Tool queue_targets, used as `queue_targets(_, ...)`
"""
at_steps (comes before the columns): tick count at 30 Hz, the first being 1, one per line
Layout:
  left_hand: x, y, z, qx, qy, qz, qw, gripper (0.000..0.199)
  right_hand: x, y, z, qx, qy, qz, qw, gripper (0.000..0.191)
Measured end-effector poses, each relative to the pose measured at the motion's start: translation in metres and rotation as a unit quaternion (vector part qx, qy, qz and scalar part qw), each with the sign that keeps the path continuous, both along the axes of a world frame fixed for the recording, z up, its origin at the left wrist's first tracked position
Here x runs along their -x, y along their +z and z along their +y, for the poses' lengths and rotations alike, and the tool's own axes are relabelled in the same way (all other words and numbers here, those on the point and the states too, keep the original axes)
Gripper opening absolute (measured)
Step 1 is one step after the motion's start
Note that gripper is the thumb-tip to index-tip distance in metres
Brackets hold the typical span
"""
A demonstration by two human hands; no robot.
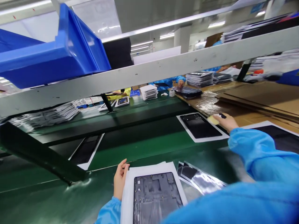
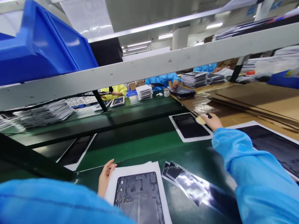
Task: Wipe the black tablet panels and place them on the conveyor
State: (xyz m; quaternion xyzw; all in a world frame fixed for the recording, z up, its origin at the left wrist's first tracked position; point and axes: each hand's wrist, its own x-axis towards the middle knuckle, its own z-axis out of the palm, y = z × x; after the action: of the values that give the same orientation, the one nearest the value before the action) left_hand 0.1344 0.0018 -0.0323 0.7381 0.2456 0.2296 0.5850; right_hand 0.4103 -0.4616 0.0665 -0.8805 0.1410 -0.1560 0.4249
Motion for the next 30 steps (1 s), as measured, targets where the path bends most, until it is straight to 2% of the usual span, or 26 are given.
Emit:
queue_targets(2, 0.0, 0.002, 0.0, 0.005, -0.003, 0.001, 1.0, 0.06, 0.019, 0.002, 0.006, -0.051, -0.006, -0.006, 0.999, 0.035)
queue_targets(4, 0.001, 0.004, 0.001, 0.008, -0.003, 0.0, 1.0, 0.063, 0.053, 0.002, 0.011, -0.104, 0.013, -0.004, 0.995, 0.039)
queue_targets(7, 0.001, 0.01, 0.006, 0.001, 0.014, 0.005, 1.0, 0.057, 0.129, 0.002, 0.012, -0.162, 0.082, 0.007, 0.983, 0.042)
queue_targets(9, -0.001, 0.019, 0.009, -0.002, 0.039, 0.008, 0.999, 0.049, 0.189, -0.002, 0.009, -0.176, 0.116, 0.027, 0.977, 0.048)
queue_targets(10, -0.002, 0.027, 0.009, -0.01, 0.05, 0.001, 0.999, 0.045, 0.218, -0.007, 0.007, -0.169, 0.124, 0.036, 0.977, 0.051)
queue_targets(12, -0.007, 0.048, 0.002, -0.048, 0.045, -0.033, 0.997, 0.04, 0.272, -0.024, 0.006, -0.099, 0.162, 0.049, 0.981, 0.053)
queue_targets(13, -0.009, 0.061, -0.006, -0.081, 0.016, -0.055, 0.995, 0.038, 0.294, -0.036, 0.007, -0.077, 0.175, 0.054, 0.98, 0.053)
queue_targets(15, -0.013, 0.089, -0.035, -0.17, -0.109, -0.082, 0.976, 0.034, 0.328, -0.064, 0.014, -0.047, 0.194, 0.068, 0.978, 0.051)
queue_targets(16, -0.014, 0.102, -0.054, -0.227, -0.209, -0.081, 0.948, 0.032, 0.339, -0.078, 0.02, -0.032, 0.197, 0.068, 0.977, 0.05)
queue_targets(17, -0.015, 0.113, -0.075, -0.296, -0.313, -0.078, 0.899, 0.03, 0.348, -0.091, 0.026, -0.012, 0.194, 0.065, 0.979, 0.05)
queue_targets(18, -0.015, 0.121, -0.098, -0.37, -0.415, -0.071, 0.828, 0.03, 0.353, -0.101, 0.033, 0.007, 0.188, 0.065, 0.98, 0.05)
queue_targets(19, -0.016, 0.126, -0.122, -0.45, -0.501, -0.053, 0.737, 0.03, 0.356, -0.109, 0.04, 0.02, 0.178, 0.064, 0.982, 0.051)
queue_targets(20, -0.016, 0.127, -0.144, -0.524, -0.558, -0.025, 0.642, 0.03, 0.357, -0.114, 0.046, 0.028, 0.169, 0.061, 0.983, 0.051)
queue_targets(21, -0.018, 0.125, -0.164, -0.545, -0.584, -0.013, 0.602, 0.029, 0.357, -0.118, 0.052, 0.032, 0.162, 0.058, 0.985, 0.052)
queue_targets(23, -0.023, 0.114, -0.197, -0.571, -0.602, 0.001, 0.558, 0.029, 0.356, -0.12, 0.059, 0.034, 0.157, 0.052, 0.986, 0.051)
queue_targets(24, -0.026, 0.107, -0.208, -0.58, -0.603, 0.008, 0.548, 0.031, 0.355, -0.121, 0.062, 0.036, 0.159, 0.049, 0.985, 0.049)
queue_targets(27, -0.036, 0.084, -0.226, -0.612, -0.576, 0.039, 0.54, 0.044, 0.354, -0.126, 0.064, 0.045, 0.175, 0.041, 0.983, 0.045)
queue_targets(30, -0.04, 0.069, -0.229, -0.631, -0.549, 0.067, 0.545, 0.052, 0.352, -0.137, 0.064, 0.057, 0.196, 0.029, 0.978, 0.04)
